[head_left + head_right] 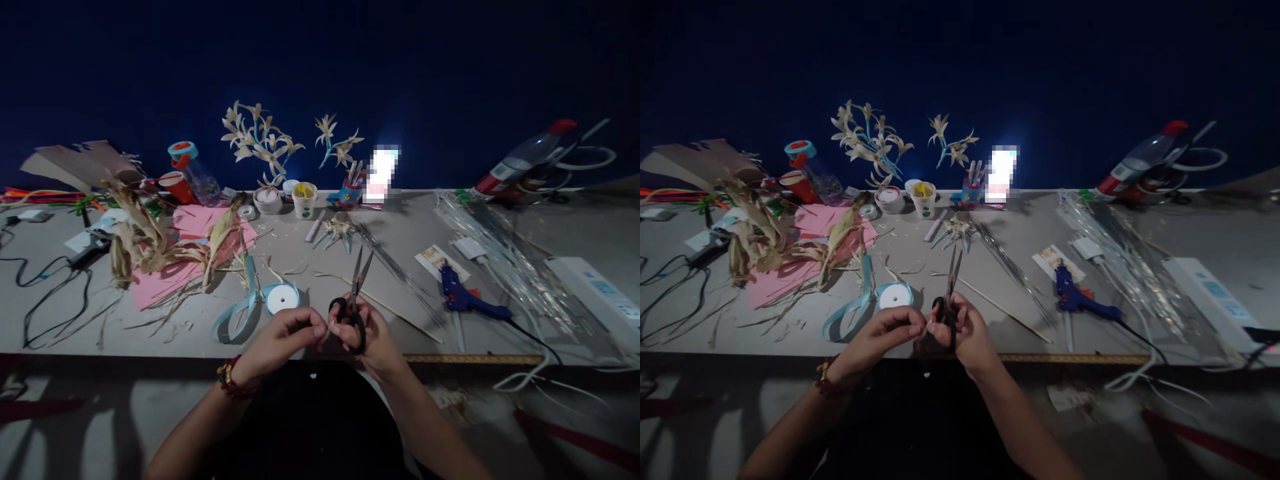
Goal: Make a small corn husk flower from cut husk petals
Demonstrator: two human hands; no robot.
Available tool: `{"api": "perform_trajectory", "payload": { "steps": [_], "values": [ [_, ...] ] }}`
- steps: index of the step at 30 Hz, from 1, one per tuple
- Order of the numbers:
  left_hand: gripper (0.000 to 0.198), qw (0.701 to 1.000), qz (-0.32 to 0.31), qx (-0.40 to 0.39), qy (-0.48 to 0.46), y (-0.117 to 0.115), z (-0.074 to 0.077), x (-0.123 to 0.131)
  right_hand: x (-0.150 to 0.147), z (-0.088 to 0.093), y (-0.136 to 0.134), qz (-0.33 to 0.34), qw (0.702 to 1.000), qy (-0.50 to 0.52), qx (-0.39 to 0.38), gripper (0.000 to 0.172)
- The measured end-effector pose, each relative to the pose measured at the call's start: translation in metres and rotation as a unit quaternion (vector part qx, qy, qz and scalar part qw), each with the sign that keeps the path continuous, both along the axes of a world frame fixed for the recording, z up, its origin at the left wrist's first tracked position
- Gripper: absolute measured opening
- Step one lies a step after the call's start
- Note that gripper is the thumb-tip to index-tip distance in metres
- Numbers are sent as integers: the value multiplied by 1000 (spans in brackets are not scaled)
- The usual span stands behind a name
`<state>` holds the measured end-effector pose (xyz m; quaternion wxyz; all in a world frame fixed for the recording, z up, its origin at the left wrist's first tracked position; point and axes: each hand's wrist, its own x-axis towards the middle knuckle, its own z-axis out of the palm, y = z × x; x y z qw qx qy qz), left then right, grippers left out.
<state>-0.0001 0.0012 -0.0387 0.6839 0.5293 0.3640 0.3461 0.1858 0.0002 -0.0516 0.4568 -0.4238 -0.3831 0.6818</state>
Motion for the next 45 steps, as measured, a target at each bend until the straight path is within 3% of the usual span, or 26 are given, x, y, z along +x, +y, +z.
{"api": "perform_trajectory", "payload": {
  "steps": [4, 9, 16, 25, 45],
  "values": [
    [22, 1000, 23, -15, 11, 1, 1, -3, 0, 2, 2, 8, 1000, -2, -8, 35],
    [24, 995, 21, -95, -28, 0, -5, 0, -3, 5, 5, 23, 1000, 12, -15, 36],
    [25, 962, 133, -177, -160, -2, -6, 10, 3, -10, -8, -3, 999, -48, 1, 38],
    [19, 931, 236, -155, -232, -6, -9, 23, 6, -31, -54, 85, 987, -134, 0, 35],
    [17, 945, 253, -112, -175, -5, -8, 24, 6, -22, -45, 119, 969, -216, 19, 36]
  ]
}}
